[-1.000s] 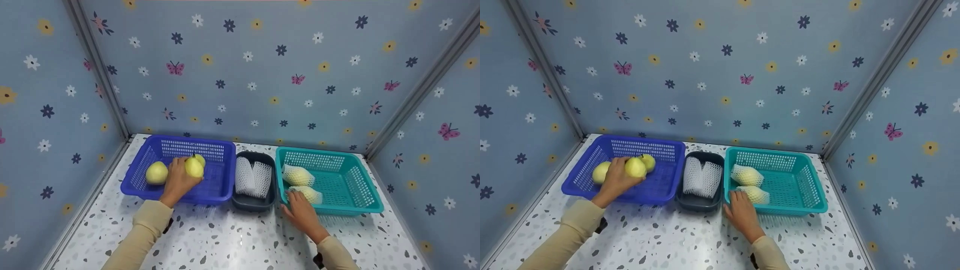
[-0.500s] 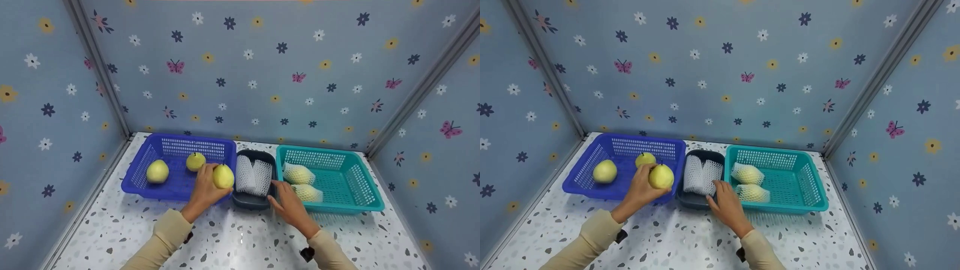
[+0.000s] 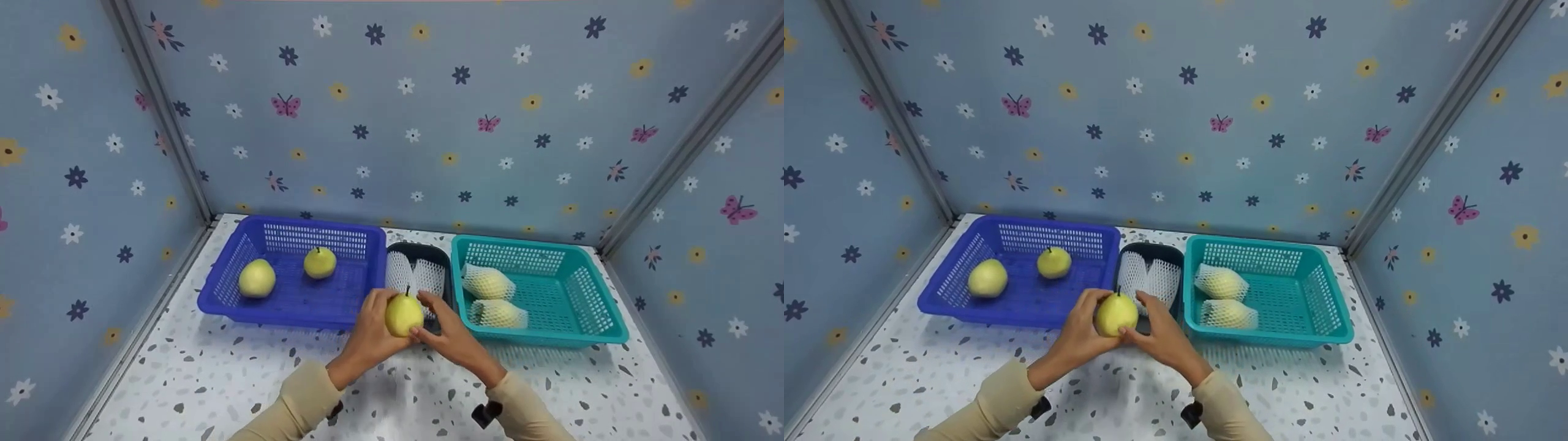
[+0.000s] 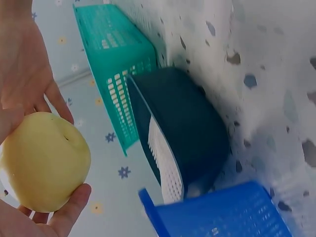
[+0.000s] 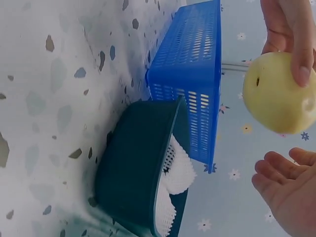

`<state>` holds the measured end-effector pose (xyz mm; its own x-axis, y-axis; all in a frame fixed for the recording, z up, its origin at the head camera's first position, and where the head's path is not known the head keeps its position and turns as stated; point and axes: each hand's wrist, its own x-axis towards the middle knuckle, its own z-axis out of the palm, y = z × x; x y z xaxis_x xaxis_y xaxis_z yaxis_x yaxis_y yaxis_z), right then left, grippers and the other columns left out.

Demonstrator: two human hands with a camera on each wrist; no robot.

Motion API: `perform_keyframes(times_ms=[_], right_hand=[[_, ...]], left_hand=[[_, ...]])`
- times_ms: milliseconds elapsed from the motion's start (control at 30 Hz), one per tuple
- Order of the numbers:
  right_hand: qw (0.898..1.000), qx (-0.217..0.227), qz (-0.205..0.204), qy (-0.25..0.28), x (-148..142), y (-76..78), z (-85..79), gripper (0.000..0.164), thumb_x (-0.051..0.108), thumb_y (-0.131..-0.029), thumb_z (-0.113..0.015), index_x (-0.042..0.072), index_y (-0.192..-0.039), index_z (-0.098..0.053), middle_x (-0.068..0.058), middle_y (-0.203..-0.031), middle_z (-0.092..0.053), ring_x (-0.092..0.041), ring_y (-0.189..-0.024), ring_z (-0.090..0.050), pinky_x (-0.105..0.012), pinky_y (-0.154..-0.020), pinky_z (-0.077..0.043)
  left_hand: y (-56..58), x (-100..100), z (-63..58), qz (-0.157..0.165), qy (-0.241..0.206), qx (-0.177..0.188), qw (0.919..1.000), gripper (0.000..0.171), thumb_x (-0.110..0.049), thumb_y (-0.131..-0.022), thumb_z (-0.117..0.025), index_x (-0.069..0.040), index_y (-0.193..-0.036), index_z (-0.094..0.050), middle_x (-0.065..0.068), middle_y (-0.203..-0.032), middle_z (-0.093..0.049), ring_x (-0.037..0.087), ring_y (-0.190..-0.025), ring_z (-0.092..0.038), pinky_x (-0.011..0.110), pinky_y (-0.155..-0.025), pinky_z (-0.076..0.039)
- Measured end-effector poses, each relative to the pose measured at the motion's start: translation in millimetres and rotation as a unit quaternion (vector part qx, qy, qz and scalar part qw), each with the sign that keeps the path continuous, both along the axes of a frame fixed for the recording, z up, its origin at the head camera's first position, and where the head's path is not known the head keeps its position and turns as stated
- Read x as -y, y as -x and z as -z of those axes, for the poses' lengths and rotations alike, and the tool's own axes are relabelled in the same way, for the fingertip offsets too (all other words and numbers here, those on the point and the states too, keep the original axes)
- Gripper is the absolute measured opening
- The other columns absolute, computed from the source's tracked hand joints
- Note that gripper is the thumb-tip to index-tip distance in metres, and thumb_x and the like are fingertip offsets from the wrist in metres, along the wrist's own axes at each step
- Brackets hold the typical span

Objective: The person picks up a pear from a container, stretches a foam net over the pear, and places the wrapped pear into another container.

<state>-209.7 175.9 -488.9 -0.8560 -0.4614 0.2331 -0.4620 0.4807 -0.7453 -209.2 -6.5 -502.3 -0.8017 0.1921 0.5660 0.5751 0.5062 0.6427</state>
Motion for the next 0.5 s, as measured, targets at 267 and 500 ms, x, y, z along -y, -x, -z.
perform_keyframes(times_ms=[267,500], right_hand=[[0.997,0.028,-0.024,0.065,5.5,-14.4,-15.9,0.062,0.017,-0.08,-0.065,-0.002,-0.13,-0.033,-0.013,-0.121,-0.047,-0.019,-0.098,-0.053,-0.033,-0.082,-0.045],[0.996,-0.01,-0.006,0.09,1.1,-16.1,-2.1,0.058,0.015,-0.073,-0.071,0.001,-0.123,-0.044,-0.009,-0.11,-0.053,-0.019,-0.091,-0.054,-0.031,-0.076,-0.047]], left_hand=[[-8.4,-10.2,8.6,0.012,-0.003,-0.005,0.9999,0.066,-0.032,-0.058,-0.077,-0.011,-0.111,-0.045,0.001,-0.107,-0.044,0.014,-0.095,-0.043,0.033,-0.076,-0.042],[-13.8,-14.8,18.0,0.025,-0.001,0.003,0.9997,0.071,-0.04,-0.059,-0.077,-0.014,-0.115,-0.043,-0.002,-0.11,-0.042,0.01,-0.099,-0.039,0.032,-0.079,-0.039]])
